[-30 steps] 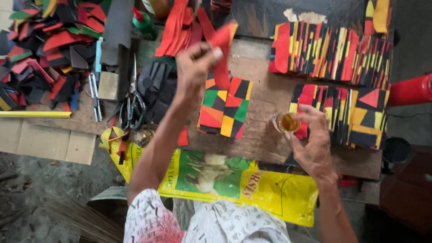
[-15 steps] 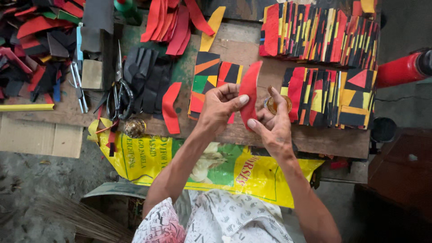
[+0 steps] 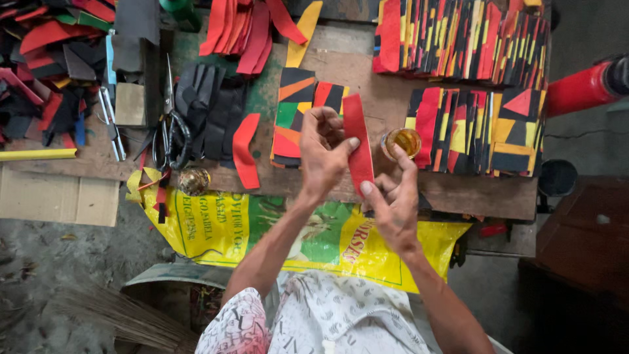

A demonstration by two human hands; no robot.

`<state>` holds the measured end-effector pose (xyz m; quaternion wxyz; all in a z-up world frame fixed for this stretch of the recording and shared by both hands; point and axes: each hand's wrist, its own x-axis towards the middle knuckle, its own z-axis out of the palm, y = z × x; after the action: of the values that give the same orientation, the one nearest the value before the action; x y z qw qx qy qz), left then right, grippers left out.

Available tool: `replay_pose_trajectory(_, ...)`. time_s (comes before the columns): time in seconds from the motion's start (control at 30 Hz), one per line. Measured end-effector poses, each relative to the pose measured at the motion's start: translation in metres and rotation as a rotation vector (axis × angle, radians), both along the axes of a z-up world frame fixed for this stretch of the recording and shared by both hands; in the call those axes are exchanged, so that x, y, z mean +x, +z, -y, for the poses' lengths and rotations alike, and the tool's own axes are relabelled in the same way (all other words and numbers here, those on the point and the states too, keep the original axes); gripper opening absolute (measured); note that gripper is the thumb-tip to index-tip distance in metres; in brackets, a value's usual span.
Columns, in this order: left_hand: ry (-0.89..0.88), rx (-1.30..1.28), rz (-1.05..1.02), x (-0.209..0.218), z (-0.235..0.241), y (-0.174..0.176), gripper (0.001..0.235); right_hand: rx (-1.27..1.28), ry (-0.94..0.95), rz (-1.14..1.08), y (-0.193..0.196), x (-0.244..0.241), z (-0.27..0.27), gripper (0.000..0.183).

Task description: The person repeatedly picks up small rectangular fabric pieces, applies a substance from a small jar to the edges, and stacks them into a growing pile. The person handles red, black, yellow, and green fabric pieces one at a time, pressing edges together after applying the substance.

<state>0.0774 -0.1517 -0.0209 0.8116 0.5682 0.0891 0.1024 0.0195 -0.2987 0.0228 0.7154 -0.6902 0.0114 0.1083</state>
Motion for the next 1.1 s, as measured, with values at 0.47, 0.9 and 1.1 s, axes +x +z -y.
replay_pose_trajectory(0.47, -0.510, -0.565, -0.107, -0.047, 0.003, 0.011, 0.075, 0.081, -0.130, 0.364, -0.014, 0.012, 0.022, 0.049)
replay_pose_trajectory(0.9, -0.543, -0.473, -0.003, -0.049, 0.006, 0.011, 0.075, -0.189, -0.097, 0.437, -0.012, 0.018, 0.026, 0.038)
replay_pose_trajectory(1.1, -0.535, -0.481, -0.011, -0.047, 0.004, 0.014, 0.076, -0.290, -0.063, 0.555, -0.003, 0.013, 0.025, 0.038)
